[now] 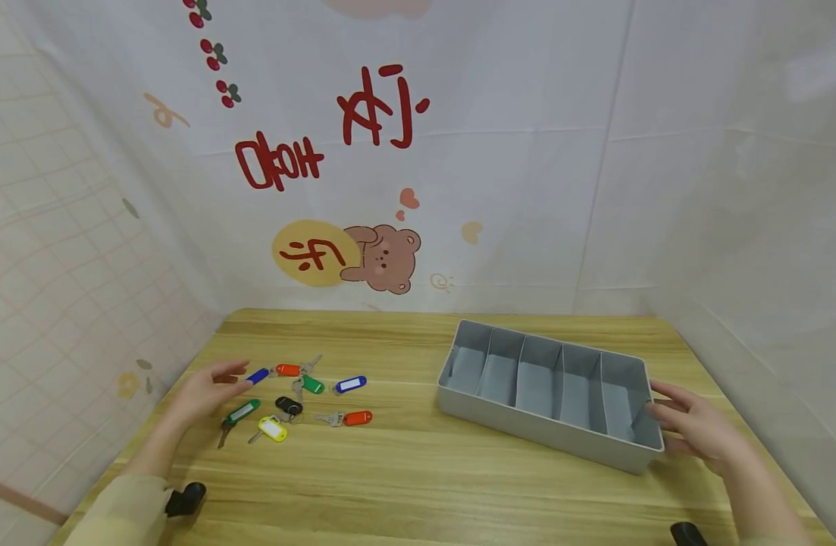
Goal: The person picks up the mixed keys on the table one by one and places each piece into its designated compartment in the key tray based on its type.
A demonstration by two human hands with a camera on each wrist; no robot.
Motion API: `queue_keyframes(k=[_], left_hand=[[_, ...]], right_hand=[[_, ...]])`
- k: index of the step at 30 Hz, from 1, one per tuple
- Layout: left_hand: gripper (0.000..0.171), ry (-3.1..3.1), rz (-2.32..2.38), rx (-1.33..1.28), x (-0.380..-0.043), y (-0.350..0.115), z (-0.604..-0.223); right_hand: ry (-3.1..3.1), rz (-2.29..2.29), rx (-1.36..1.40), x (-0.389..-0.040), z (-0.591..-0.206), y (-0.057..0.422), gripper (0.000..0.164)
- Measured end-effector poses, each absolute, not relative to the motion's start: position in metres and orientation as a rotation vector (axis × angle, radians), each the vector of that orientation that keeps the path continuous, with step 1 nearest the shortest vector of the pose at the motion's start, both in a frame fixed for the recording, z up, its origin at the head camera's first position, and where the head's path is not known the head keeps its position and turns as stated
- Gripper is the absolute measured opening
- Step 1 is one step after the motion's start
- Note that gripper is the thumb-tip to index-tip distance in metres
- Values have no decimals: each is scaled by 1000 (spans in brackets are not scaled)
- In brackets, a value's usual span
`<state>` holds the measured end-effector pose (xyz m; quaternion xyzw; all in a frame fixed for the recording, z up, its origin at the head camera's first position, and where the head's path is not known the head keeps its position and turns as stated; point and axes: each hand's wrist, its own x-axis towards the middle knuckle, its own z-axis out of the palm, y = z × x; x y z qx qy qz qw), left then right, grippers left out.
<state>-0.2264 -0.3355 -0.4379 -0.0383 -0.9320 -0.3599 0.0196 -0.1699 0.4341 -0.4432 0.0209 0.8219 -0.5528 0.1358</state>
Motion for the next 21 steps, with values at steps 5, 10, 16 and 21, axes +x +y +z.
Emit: queue_keyframes(k=[5,10,16,21], left_hand=[[53,-2897,-1105,-122,-232,-336,-438],[52,-2900,-1105,-120,-236,-336,-438],[51,-2904,-1124,-116,-240,-335,-438],[49,-2905,-1139,-123,-245,-335,-438]], right_hand=[[2357,-1617,30,-176,-441,422,47],[2365,-1601,3,-181,-438,407,63],[2355,-1572,-40,-187,-433,392,72],[2357,-1553,-63,-193,-431,380,72]])
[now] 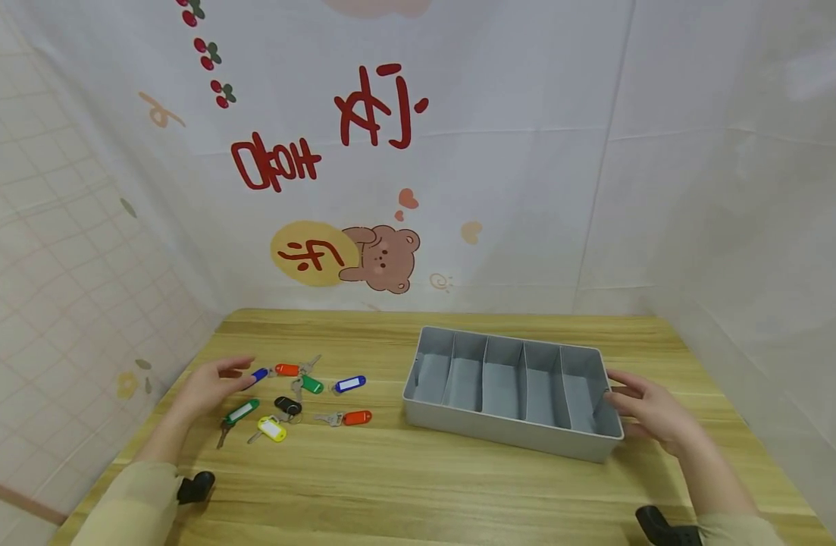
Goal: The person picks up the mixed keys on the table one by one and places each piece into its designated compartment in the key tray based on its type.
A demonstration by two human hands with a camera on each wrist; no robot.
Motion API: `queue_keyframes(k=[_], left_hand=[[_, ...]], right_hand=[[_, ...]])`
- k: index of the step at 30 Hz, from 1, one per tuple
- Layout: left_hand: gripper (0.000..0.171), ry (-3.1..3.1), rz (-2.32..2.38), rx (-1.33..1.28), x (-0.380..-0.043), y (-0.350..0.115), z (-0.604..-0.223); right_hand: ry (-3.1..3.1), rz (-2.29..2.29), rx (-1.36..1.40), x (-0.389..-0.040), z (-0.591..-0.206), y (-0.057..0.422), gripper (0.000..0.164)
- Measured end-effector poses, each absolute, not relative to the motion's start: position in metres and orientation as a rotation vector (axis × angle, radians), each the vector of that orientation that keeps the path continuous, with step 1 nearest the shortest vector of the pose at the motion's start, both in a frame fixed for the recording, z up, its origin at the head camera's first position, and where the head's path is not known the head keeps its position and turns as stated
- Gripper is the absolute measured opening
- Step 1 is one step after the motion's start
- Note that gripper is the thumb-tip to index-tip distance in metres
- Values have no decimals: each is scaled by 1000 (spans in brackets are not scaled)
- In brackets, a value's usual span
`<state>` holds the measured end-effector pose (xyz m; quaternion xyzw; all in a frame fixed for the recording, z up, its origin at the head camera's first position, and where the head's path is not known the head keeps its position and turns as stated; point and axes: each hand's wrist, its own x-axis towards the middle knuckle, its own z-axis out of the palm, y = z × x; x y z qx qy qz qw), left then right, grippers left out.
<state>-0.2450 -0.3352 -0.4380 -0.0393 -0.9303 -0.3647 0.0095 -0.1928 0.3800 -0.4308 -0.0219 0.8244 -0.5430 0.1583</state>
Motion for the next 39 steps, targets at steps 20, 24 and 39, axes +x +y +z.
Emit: queue_keyframes(k=[20,24,39], left_hand=[[45,-2894,-1212,-93,-254,-332,-444],[45,-2904,-1197,-94,-257,-332,-446],[36,-2952,-1046,-116,-274,-325,-449]], right_hand=[[2310,-1590,-134,-211,-431,339,71],[2323,-1585,-143,-213,-432,334,69],[2300,-1609,-121,-217,-432,325,70]])
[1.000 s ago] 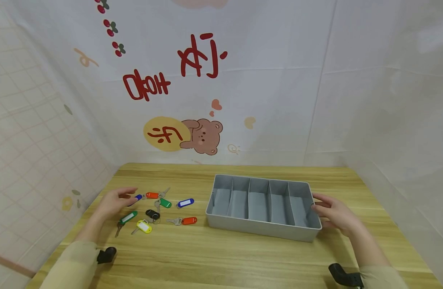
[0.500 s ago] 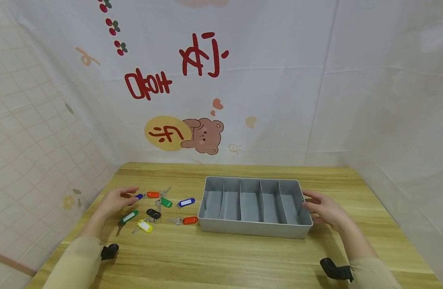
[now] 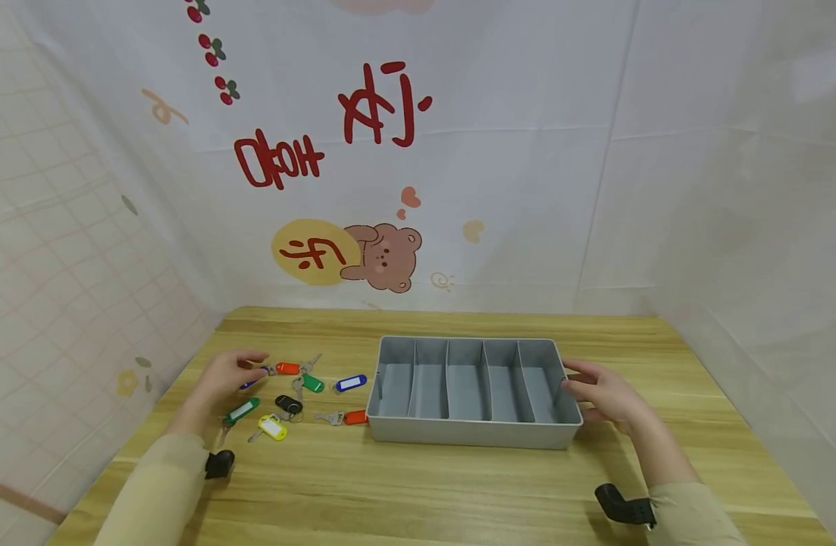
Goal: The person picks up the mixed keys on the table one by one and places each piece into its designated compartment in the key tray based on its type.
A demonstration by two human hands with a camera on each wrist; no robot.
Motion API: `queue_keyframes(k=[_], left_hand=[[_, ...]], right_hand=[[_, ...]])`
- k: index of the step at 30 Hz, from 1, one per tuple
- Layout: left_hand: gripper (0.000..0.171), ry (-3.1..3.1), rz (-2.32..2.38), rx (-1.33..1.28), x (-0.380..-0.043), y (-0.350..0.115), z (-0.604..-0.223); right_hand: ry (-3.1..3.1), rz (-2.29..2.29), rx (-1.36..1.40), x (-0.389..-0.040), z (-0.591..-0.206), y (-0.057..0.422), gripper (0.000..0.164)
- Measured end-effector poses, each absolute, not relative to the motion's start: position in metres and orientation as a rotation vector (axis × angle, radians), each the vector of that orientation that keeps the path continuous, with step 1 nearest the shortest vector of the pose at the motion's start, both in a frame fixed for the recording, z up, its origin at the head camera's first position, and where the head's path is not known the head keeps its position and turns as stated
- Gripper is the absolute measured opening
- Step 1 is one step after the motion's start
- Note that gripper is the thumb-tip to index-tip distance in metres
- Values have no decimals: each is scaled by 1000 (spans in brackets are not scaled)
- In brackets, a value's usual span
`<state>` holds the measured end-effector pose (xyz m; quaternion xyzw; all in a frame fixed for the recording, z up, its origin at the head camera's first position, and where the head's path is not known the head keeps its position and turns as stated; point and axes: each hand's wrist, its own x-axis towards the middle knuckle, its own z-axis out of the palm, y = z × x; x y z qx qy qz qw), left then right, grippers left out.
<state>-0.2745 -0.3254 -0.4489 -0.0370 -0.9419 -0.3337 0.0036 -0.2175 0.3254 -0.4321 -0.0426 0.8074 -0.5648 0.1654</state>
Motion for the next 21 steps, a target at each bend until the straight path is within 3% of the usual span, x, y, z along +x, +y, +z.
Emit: queue_keyframes(k=[21], left_hand=[[18,-3006,-935,-138,-285,-318,-451]], right_hand=[[2265,-1636,-149,-218,-433,324,70]])
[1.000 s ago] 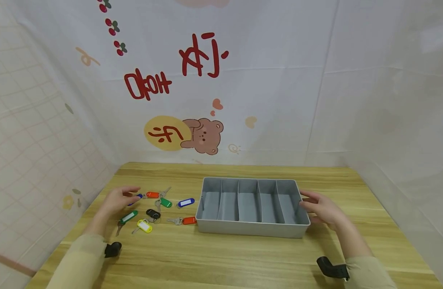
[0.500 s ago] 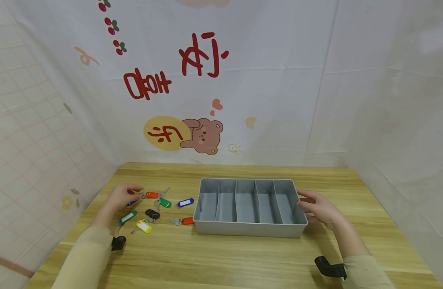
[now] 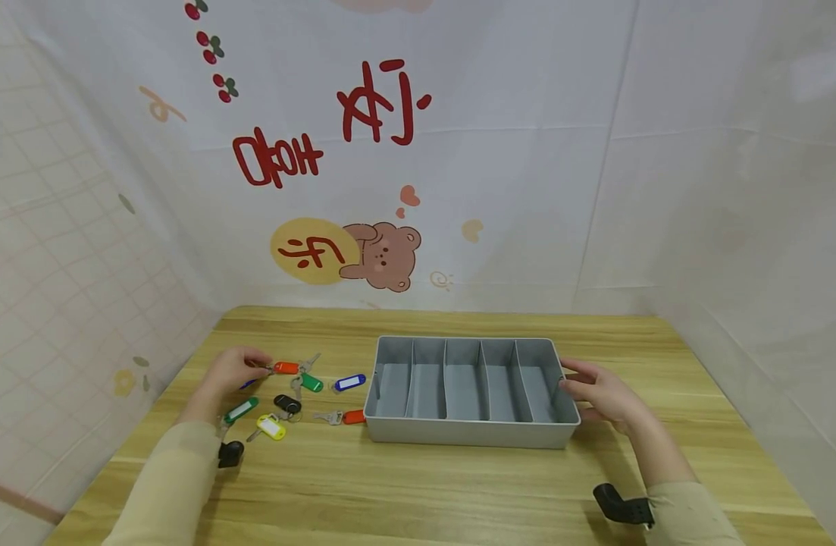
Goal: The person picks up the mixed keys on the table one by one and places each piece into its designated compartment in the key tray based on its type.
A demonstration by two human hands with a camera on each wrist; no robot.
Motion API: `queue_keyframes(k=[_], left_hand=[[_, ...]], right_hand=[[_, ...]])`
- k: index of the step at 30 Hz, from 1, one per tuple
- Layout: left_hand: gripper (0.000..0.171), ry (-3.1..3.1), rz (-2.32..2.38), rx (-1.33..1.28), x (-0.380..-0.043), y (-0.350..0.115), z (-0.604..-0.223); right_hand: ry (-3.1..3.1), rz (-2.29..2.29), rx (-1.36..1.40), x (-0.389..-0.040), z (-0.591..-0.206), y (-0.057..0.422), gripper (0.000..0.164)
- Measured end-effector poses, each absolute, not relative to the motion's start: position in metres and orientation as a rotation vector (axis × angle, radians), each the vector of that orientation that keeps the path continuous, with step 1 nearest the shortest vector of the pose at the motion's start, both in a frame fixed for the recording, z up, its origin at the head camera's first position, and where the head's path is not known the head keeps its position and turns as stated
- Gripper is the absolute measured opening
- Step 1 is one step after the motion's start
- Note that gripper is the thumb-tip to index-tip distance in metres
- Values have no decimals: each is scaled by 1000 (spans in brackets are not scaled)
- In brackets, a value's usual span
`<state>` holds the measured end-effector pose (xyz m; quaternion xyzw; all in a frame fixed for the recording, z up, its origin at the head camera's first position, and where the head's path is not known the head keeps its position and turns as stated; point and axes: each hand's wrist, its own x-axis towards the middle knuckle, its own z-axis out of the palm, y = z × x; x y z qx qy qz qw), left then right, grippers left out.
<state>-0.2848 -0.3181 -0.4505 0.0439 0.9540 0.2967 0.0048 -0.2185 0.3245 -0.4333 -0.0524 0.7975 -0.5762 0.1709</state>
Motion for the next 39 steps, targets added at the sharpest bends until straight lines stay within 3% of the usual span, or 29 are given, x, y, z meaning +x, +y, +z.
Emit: queue_keyframes(k=[6,39], left_hand=[[9,3005,894,160,-286,-318,-450],[8,3043,844,53,-284,-316,-452]], right_hand=[[2239,-1654,-156,-219,-433,325,71],[2229,-1654,-163,-214,-430,321,69]])
